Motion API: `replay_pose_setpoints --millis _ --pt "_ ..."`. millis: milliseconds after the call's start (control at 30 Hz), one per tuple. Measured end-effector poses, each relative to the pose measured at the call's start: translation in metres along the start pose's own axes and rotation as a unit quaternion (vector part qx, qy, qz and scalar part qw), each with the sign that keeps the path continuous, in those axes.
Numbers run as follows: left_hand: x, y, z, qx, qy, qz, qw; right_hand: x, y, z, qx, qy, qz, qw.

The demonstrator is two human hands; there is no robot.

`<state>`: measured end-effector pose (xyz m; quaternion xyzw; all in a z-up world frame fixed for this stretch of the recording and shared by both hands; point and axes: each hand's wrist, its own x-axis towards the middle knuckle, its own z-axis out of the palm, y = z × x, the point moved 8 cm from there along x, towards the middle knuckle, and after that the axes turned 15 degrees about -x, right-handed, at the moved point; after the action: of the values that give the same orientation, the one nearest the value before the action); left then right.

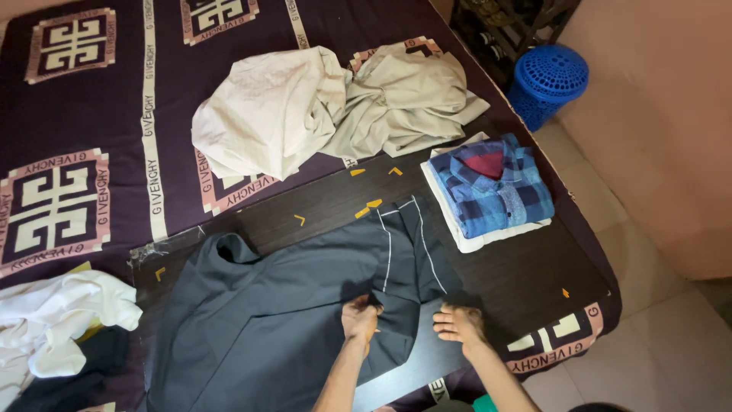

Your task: Folding a pair of dark trousers on a bed with other clothes scattered around.

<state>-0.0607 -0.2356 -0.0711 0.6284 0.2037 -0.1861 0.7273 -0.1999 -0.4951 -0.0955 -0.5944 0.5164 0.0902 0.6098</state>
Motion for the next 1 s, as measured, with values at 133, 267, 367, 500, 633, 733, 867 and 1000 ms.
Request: replay_pose_setpoints --millis 133,267,367,500,633,733,867,1000 --pt "-0.007 -0.007 0.007 0.035 0.003 -0.102 0.994 0.001 -0.02 0.005 -0.041 -0.011 0.089 0.995" --pt "-0.002 -0.018 0.014 0.04 -0.022 -0.1 0.994 0.072 0.009 0.001 0.005 0.074 -0.004 0.997" --pt "-0.015 0.003 0.018 0.051 -0.018 -0.122 0.991 0.057 -0.005 -0.004 0.06 0.061 -0.017 0.996" --pt "-0.016 0.015 0.02 0.097 -0.022 -0.079 0.992 0.013 -0.04 -0.005 0.083 0.042 -0.063 0.994" --pt "-0.017 0.022 0.025 0.095 0.005 -0.113 0.989 -0.014 -0.064 -0.004 -0.1 0.124 -0.117 0.98" --pt "0.01 -0.019 0.016 0.135 0.032 -0.101 0.985 -0.032 -0.085 0.033 -0.15 0.016 -0.2 0.968" --pt "-0.004 -0.006 0.022 0.135 0.024 -0.152 0.979 -0.049 -0.092 0.08 -0.215 -0.164 -0.218 0.938" --pt "-0.009 -0.003 0.021 0.132 0.047 -0.181 0.973 -0.04 -0.086 0.081 -0.23 -0.202 -0.237 0.922"
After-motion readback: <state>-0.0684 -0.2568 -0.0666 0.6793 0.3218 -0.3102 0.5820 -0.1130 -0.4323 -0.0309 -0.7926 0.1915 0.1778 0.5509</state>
